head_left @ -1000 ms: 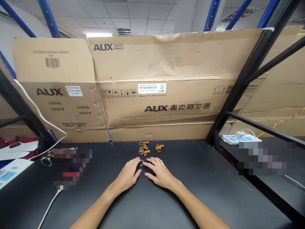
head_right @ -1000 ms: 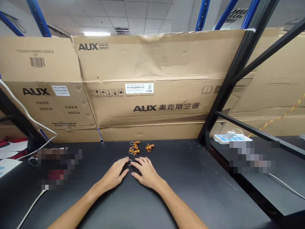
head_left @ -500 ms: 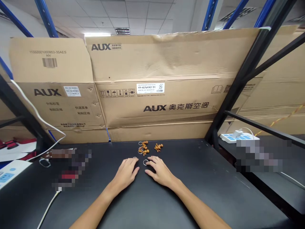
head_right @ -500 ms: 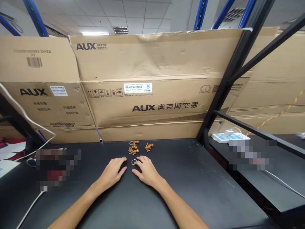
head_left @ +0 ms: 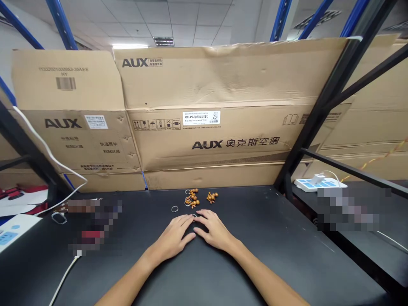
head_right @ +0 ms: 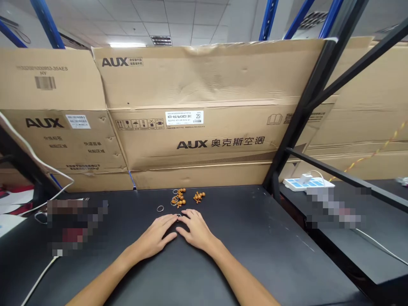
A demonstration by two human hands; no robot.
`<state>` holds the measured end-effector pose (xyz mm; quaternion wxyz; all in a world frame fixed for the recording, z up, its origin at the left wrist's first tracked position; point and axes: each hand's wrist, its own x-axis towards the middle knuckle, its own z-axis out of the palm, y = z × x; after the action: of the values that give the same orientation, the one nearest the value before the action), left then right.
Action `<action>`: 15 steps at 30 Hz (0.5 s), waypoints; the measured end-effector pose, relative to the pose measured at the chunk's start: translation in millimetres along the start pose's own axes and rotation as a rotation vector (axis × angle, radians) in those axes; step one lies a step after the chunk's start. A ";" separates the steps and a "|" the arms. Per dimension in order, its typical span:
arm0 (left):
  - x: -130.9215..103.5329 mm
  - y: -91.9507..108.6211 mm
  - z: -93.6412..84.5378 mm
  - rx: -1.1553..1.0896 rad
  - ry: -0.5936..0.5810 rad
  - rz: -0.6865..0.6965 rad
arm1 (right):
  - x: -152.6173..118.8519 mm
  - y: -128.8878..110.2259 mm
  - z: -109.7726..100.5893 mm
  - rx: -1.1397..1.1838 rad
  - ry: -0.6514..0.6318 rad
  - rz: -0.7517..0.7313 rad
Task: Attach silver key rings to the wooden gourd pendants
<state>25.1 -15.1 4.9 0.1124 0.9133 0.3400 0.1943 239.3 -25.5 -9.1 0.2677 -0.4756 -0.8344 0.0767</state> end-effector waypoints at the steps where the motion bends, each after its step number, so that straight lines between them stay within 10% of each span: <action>1: 0.2 -0.7 0.5 0.016 0.005 -0.009 | 0.9 1.8 0.1 -0.002 0.026 0.023; 15: -0.3 -24.4 12.0 0.256 0.094 -0.275 | 12.4 44.8 -6.5 -0.189 0.114 0.234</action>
<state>16.0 2.0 -14.3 0.0048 0.8550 0.4883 0.1747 271.4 8.1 -16.1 0.2579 -0.5960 -0.7604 0.0015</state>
